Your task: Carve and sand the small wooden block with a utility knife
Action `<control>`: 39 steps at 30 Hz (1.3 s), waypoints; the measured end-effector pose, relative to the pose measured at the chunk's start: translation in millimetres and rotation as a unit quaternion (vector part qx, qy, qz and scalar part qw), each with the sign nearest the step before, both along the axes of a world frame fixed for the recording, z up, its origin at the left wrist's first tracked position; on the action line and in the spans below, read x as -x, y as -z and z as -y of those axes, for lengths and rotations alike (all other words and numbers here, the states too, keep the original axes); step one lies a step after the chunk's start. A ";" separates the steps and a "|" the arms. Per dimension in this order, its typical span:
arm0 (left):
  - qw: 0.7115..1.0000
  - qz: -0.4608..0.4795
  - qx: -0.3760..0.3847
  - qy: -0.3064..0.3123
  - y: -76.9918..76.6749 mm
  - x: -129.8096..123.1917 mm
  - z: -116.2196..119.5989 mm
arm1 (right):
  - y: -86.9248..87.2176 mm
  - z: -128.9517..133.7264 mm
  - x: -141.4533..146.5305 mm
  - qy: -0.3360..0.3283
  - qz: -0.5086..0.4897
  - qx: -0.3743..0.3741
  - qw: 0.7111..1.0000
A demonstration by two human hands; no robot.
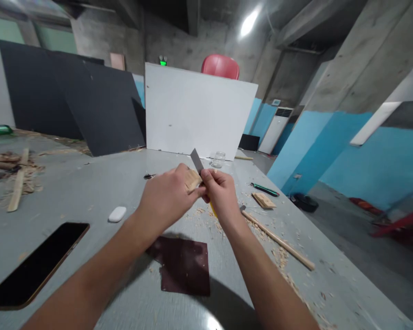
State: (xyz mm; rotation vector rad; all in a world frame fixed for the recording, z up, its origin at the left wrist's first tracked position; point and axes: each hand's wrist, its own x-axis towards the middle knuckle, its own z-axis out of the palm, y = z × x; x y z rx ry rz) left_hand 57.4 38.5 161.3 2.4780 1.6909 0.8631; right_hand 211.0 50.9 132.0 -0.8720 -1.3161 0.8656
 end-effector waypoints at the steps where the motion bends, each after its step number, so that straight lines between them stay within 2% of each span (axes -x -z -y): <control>1: 1.000 -0.004 0.000 0.007 0.6 -0.9 -0.3 | 0.5 -1.1 0.0 0.008 -0.004 -0.003 1.000; 7: 0.999 0.047 0.009 0.026 -2.7 10.7 -6.3 | -14.1 9.7 -3.9 -0.059 -0.035 0.039 0.997; 14: 0.992 0.106 0.003 0.062 -12.3 15.3 5.9 | -30.1 25.4 -19.8 -0.204 0.029 0.086 0.975; 17: 0.989 0.126 -0.004 0.077 -14.1 15.3 9.1 | -33.8 30.5 -25.0 -0.244 0.054 0.086 0.964; 23: 0.986 0.150 -0.017 0.076 -12.5 15.0 11.3 | -36.1 34.3 -27.5 -0.252 0.086 0.086 0.960; 31: 0.983 0.167 0.007 0.075 -15.2 13.7 18.5 | -33.1 32.1 -32.3 -0.267 0.135 0.089 0.950; 39: 0.982 0.140 0.014 0.128 -19.5 17.7 24.6 | -35.3 37.0 -30.1 -0.322 0.114 0.117 0.932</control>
